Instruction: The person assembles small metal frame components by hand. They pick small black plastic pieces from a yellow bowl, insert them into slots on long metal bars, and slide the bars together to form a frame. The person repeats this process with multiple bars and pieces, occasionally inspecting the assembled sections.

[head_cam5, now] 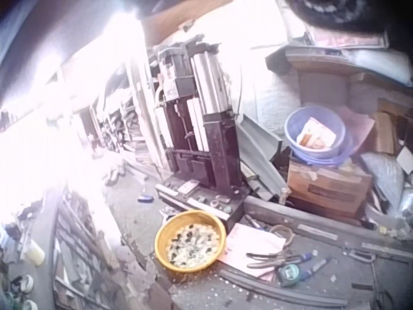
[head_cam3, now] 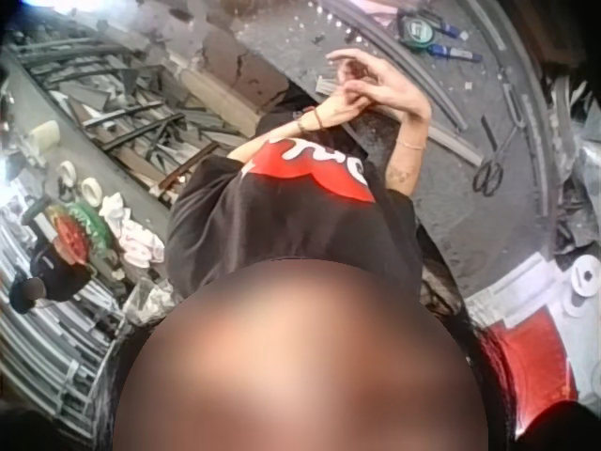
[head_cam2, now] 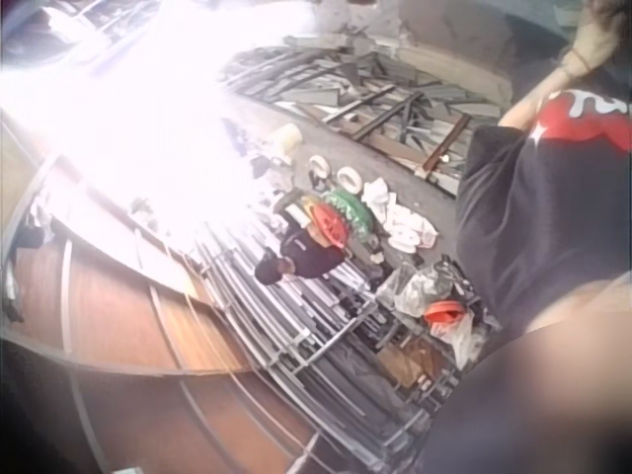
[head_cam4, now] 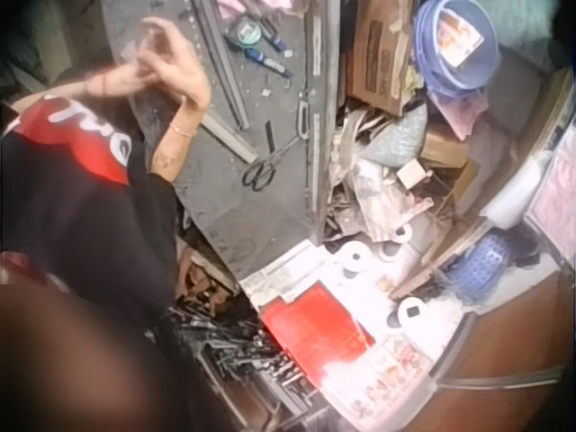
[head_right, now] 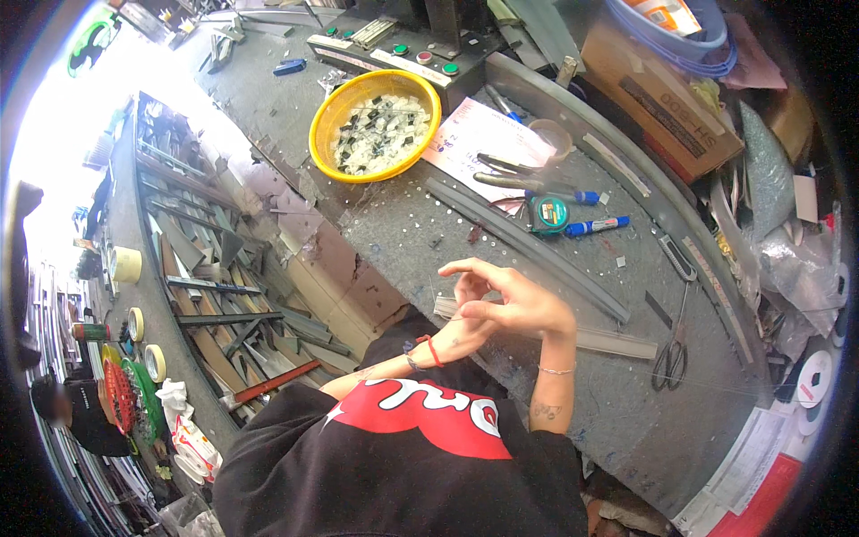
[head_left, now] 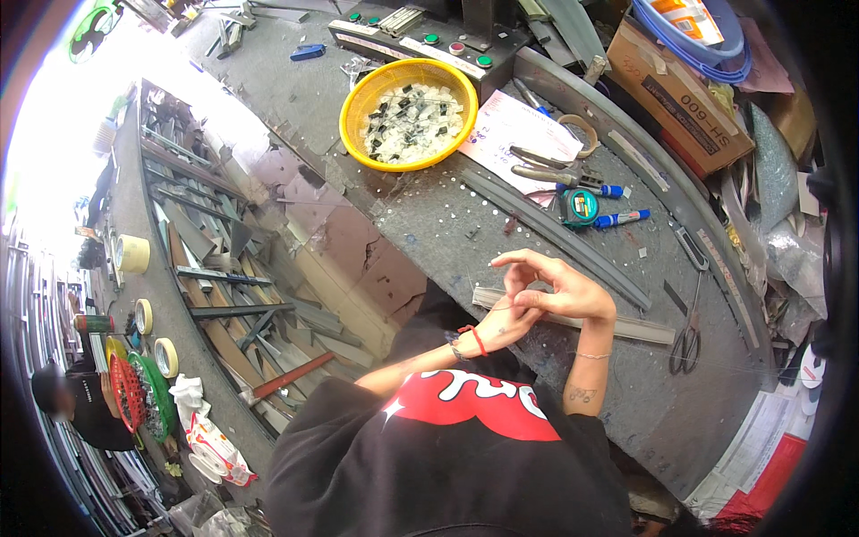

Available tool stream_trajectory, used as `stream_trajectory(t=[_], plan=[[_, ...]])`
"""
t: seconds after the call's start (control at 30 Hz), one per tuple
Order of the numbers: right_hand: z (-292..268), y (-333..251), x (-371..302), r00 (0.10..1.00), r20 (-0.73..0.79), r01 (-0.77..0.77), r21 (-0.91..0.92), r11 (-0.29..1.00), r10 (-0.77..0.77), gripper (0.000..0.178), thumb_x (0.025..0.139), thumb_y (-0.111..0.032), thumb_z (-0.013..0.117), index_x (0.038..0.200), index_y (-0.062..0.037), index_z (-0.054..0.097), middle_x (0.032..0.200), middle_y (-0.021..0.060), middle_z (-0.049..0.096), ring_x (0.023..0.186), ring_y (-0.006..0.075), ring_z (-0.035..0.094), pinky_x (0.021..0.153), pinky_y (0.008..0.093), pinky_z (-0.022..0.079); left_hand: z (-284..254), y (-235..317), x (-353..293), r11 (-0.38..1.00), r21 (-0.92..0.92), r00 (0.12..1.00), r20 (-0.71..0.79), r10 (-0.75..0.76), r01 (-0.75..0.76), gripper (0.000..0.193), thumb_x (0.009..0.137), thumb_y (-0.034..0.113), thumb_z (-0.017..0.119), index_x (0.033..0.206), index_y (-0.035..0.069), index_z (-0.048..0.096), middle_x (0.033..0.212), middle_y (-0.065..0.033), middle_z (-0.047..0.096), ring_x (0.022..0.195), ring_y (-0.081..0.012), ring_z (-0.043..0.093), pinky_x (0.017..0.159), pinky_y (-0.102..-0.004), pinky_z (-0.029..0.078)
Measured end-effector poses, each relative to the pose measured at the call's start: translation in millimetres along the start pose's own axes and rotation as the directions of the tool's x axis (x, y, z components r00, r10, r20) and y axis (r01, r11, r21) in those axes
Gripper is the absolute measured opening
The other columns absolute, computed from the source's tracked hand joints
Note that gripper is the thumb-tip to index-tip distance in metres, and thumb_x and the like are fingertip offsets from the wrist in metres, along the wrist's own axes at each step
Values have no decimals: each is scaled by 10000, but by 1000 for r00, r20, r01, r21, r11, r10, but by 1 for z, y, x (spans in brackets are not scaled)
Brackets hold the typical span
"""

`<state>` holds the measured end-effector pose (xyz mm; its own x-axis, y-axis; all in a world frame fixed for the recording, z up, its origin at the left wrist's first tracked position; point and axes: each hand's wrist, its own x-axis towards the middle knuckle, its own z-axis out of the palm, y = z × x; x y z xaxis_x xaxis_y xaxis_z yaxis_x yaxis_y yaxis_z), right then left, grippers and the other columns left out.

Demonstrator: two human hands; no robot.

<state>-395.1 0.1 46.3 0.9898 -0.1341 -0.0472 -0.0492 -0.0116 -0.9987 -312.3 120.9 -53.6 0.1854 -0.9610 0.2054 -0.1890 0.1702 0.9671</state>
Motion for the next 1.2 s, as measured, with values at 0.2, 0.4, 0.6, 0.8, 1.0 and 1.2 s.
stream_trajectory(t=[0.2, 0.4, 0.6, 0.8, 1.0, 1.2], plan=[[13, 4, -2, 995, -82, -7, -603, 798, -54, 303, 770, -190, 681, 985, 4, 594, 935, 114, 606, 839, 282, 606, 767, 359, 485, -15, 1, 2, 995, 74, 995, 78, -69, 63, 225, 861, 66, 436, 1010, -55, 554, 953, -161, 592, 956, -223, 546, 785, -386, 449], [13, 5, 0, 956, -287, -110, -546, 830, -62, 184, 783, -139, 645, 861, 20, 595, 802, 155, 612, 776, 283, 622, 701, 356, 484, -10, 8, 7, 986, 4, 985, 44, -167, 167, 244, 903, 101, 397, 933, -65, 573, 814, -134, 602, 825, -170, 569, 762, -329, 462], [8, -10, -2, 887, -458, -45, 53, 998, 64, 161, 926, -167, 572, 929, -7, 551, 672, -13, 510, 580, 44, 491, 528, 210, 424, -23, 19, 12, 990, -2, 990, 8, -143, 143, 340, 972, 237, 414, 855, -2, 625, 840, -99, 633, 840, -212, 579, 791, -347, 444], [-17, -39, -6, 813, -578, 150, 107, 983, -61, 154, 924, -172, 573, 952, -21, 584, 629, -39, 461, 512, 32, 429, 463, 186, 358, -38, 10, 14, 981, 120, 988, -25, -152, 154, 352, 973, 275, 427, 840, 37, 649, 817, -83, 605, 841, -227, 546, 815, -319, 405], [-14, -3, 15, 944, -321, -81, -455, 887, -79, 336, 889, -291, 604, 991, 29, 618, 875, 128, 655, 811, 218, 622, 727, 336, 483, -54, 30, 20, 968, 250, 948, -316, 43, 40, 215, 941, 206, 503, 899, 47, 642, 907, -88, 585, 907, -219, 548, 821, -327, 420], [-13, 19, 35, 993, -116, 5, -239, 971, -33, 431, 920, -377, 546, 1081, 17, 613, 990, 129, 657, 898, 200, 608, 801, 324, 470, -92, 75, 24, 980, -108, 925, -328, -192, 165, 365, 1017, 267, 355, 832, 29, 561, 674, 4, 508, 612, -58, 432, 577, -214, 369]])
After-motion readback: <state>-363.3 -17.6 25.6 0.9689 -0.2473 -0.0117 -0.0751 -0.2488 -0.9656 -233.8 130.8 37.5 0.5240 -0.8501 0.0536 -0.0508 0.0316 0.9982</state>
